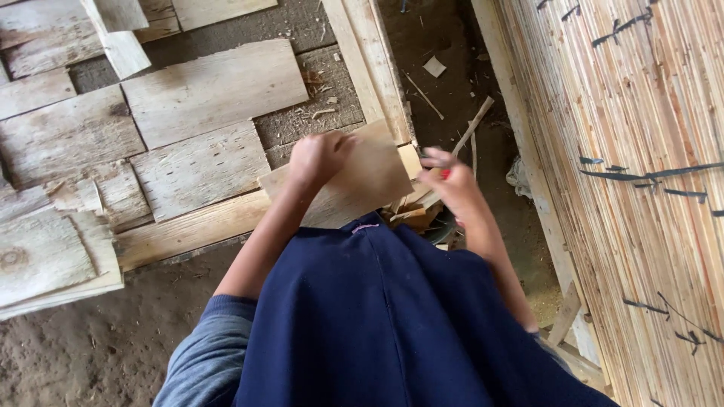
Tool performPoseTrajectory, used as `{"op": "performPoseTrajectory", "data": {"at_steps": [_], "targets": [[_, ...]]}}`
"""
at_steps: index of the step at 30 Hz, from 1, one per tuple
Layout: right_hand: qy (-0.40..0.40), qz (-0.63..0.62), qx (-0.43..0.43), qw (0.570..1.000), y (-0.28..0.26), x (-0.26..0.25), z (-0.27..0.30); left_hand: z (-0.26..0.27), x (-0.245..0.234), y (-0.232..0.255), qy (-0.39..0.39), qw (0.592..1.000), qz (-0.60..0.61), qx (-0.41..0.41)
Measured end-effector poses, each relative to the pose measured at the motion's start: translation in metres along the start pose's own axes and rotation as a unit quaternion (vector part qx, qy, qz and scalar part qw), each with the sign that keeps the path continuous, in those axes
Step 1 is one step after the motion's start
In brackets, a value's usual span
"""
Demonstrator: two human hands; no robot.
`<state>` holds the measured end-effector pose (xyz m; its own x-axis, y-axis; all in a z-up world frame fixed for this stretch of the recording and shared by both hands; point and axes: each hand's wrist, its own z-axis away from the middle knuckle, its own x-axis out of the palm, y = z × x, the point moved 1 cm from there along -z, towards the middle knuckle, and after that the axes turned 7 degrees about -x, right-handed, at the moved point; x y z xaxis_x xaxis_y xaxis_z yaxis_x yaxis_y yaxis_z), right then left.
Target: The person uses a red utility knife to shave thin strips from the edges of wooden planks. They repeatedly pick up planks, position them on a wooden work surface, and scrape along the edges to remove material. The shaved wood strips fall to the ground.
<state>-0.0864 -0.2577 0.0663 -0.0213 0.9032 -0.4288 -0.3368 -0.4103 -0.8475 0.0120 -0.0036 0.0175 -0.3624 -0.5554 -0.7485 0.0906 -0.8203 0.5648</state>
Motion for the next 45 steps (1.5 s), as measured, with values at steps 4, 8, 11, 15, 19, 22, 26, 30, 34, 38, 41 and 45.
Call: {"op": "performPoseTrajectory", "data": {"at_steps": [4, 8, 11, 15, 19, 22, 26, 30, 34, 38, 41, 45], "targets": [[-0.007, -0.027, -0.004, 1.000, 0.025, 0.045, -0.038, -0.016, 0.018, -0.020, 0.136, 0.981, -0.055, 0.126], [0.093, -0.179, -0.028, 0.979, 0.053, 0.066, -0.078, -0.011, -0.008, -0.048, 0.351, 0.910, -0.060, 0.214], [0.102, -0.228, -0.032, 0.968, 0.079, 0.081, -0.117, -0.005, -0.011, -0.099, 0.452, 0.873, -0.045, 0.179], [0.090, -0.212, -0.017, 0.973, 0.074, 0.105, -0.140, 0.000, 0.032, -0.197, 0.409, 0.909, -0.077, 0.024], [0.065, -0.187, -0.025, 0.980, 0.060, 0.118, -0.150, 0.016, 0.042, -0.217, 0.314, 0.943, -0.101, -0.049], [0.048, -0.173, -0.026, 0.983, 0.067, 0.122, -0.162, 0.022, 0.043, -0.219, 0.295, 0.948, -0.120, -0.024], [0.035, -0.149, -0.019, 0.988, 0.065, 0.125, -0.168, 0.021, 0.044, -0.223, 0.237, 0.967, -0.098, -0.001], [0.032, -0.139, -0.012, 0.990, 0.065, 0.127, -0.172, 0.009, 0.054, -0.241, 0.237, 0.963, -0.113, 0.052], [0.032, -0.131, -0.001, 0.991, 0.071, 0.131, -0.181, 0.008, 0.043, -0.236, 0.222, 0.965, -0.122, 0.074], [0.048, -0.061, -0.001, 0.997, 0.076, 0.133, -0.184, 0.015, 0.025, -0.218, 0.187, 0.970, -0.145, 0.046], [0.066, 0.068, -0.008, 0.995, 0.086, 0.133, -0.195, 0.015, 0.021, -0.216, 0.169, 0.973, -0.153, 0.036], [0.127, 0.243, -0.032, 0.961, 0.083, 0.129, -0.197, 0.014, 0.018, -0.215, 0.167, 0.972, -0.163, 0.032]]}}
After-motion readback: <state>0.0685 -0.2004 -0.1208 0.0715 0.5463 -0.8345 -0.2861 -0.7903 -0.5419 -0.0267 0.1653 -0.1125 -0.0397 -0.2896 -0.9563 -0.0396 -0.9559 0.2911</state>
